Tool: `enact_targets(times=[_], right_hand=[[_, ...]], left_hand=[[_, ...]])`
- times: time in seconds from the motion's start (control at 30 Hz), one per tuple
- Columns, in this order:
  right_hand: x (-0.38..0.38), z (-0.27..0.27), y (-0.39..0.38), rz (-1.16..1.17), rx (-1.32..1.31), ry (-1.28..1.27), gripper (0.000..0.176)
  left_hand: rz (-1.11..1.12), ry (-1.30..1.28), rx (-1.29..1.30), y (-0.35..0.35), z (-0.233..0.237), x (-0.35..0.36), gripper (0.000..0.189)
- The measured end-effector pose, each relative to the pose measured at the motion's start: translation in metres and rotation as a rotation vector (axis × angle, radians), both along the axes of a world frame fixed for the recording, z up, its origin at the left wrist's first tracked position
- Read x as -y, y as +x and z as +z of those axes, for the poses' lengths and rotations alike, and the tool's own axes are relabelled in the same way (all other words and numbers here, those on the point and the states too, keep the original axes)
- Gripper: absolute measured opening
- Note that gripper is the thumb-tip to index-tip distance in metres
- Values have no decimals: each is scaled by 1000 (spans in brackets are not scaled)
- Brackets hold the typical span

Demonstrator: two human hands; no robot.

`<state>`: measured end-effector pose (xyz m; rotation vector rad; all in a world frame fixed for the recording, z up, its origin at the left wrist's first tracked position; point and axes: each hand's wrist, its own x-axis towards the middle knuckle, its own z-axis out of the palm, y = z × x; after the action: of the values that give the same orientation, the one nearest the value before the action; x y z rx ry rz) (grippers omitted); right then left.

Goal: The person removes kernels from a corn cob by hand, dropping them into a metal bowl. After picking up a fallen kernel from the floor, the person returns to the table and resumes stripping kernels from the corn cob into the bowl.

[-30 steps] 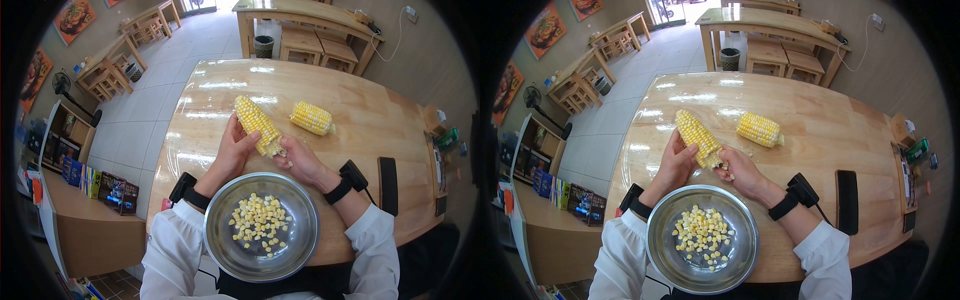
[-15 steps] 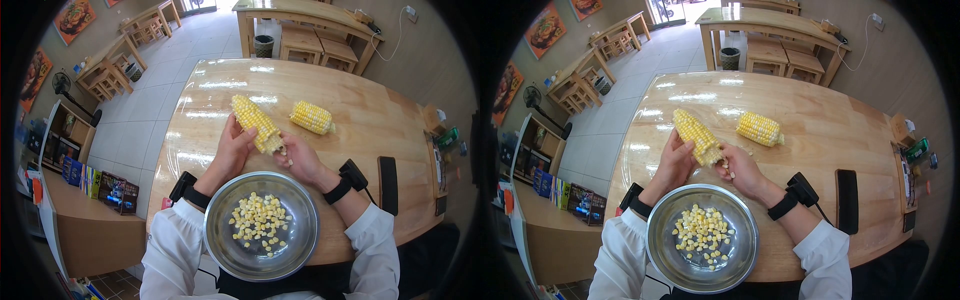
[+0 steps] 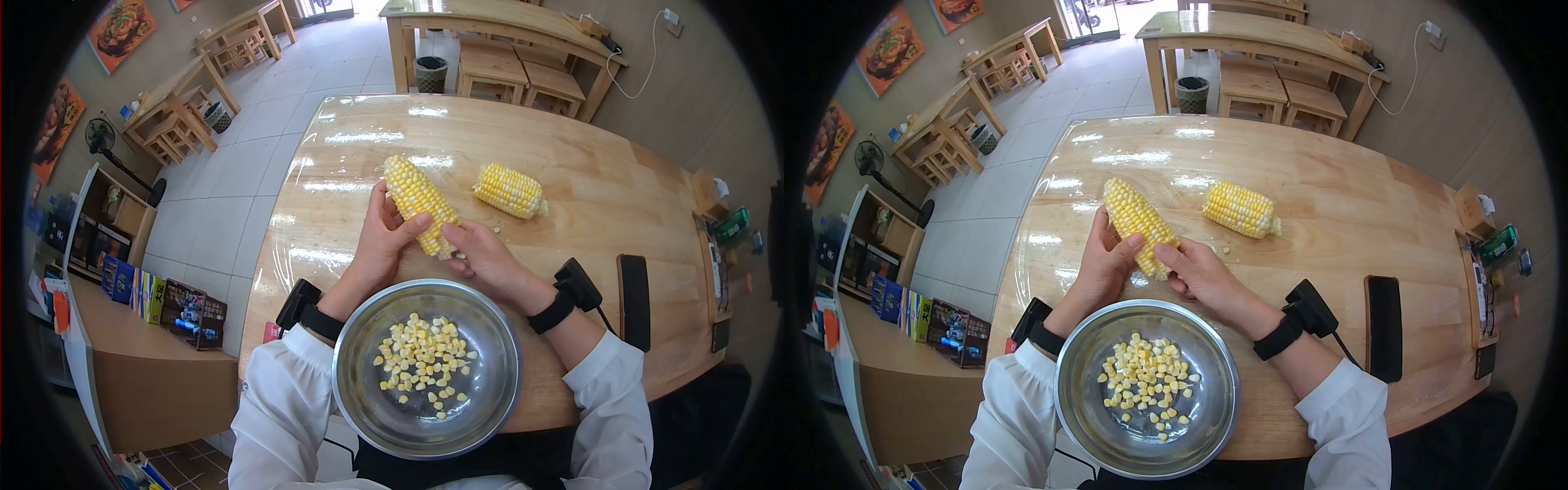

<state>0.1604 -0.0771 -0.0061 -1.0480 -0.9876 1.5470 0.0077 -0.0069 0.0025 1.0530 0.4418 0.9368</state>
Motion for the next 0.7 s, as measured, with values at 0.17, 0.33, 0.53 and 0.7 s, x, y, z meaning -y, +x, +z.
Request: enact_targets(times=[0.17, 0.33, 0.53, 0.7], right_hand=[[0, 3, 0, 7, 85, 48, 29], [0, 2, 1, 19, -194, -44, 26], [0, 3, 0, 37, 14, -22, 34], [0, 5, -1, 20, -15, -15, 31]], left_hand=[[-22, -45, -20, -1, 1, -1, 65], [-12, -54, -11, -1, 2, 0, 63], [-7, -48, -12, -1, 4, 1, 64], [4, -56, 10, 0, 4, 1, 66]])
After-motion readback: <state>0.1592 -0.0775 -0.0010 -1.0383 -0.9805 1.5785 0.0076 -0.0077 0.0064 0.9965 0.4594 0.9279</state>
